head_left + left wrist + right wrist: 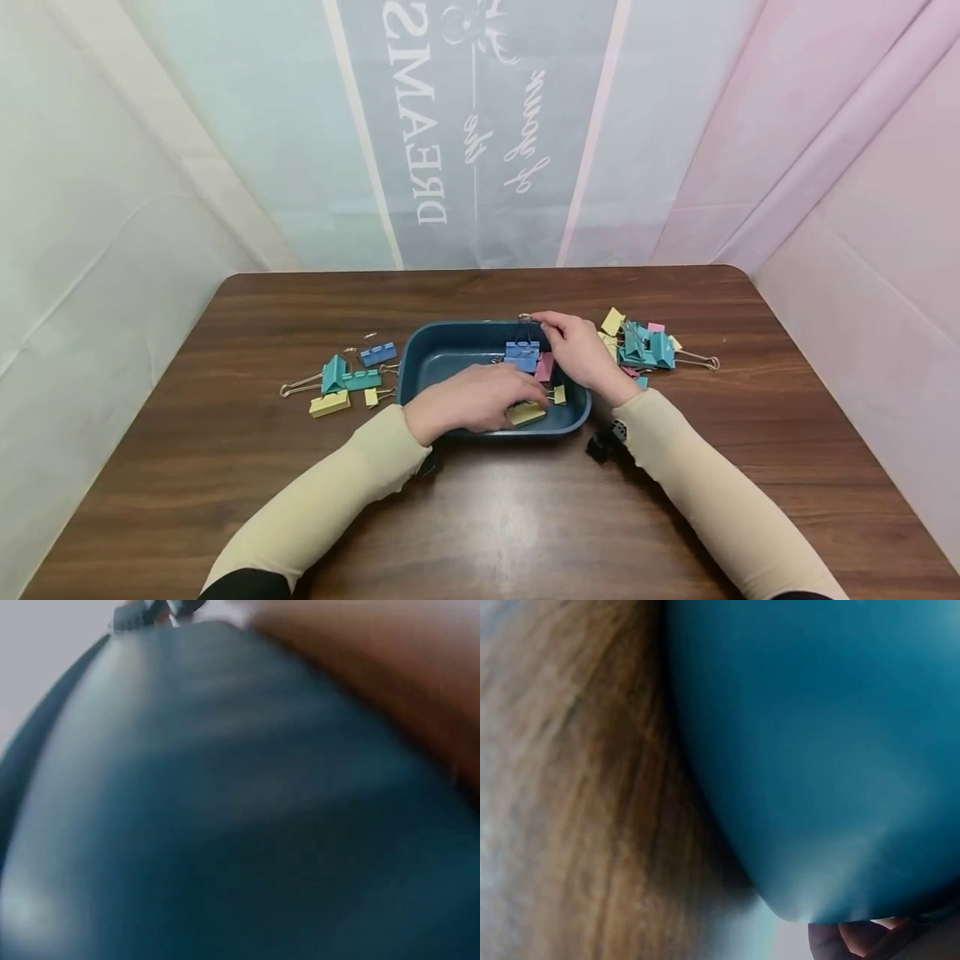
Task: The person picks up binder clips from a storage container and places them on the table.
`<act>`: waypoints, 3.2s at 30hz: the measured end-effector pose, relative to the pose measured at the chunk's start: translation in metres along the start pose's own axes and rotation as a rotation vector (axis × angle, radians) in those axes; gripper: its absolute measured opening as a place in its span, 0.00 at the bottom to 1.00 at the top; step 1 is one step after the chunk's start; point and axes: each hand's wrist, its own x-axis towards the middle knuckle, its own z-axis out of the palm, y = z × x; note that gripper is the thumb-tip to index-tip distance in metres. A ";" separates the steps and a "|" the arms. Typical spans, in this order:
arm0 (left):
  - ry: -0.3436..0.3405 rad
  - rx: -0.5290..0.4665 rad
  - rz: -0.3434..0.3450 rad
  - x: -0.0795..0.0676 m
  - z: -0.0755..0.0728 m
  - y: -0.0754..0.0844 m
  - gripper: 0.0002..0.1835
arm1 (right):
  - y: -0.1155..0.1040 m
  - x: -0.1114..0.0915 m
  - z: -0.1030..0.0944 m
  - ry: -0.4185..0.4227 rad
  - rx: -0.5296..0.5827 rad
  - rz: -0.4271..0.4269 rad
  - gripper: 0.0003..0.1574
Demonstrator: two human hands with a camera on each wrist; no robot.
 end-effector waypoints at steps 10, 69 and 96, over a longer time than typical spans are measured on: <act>0.051 0.021 -0.024 0.000 0.001 0.000 0.25 | -0.001 -0.002 0.001 0.015 0.007 -0.010 0.21; 0.422 -0.020 -0.435 -0.190 -0.028 -0.079 0.29 | 0.002 -0.001 -0.001 0.011 0.026 0.002 0.21; 0.441 0.011 -0.433 -0.179 -0.029 -0.105 0.29 | 0.001 0.004 0.001 0.005 0.022 0.002 0.21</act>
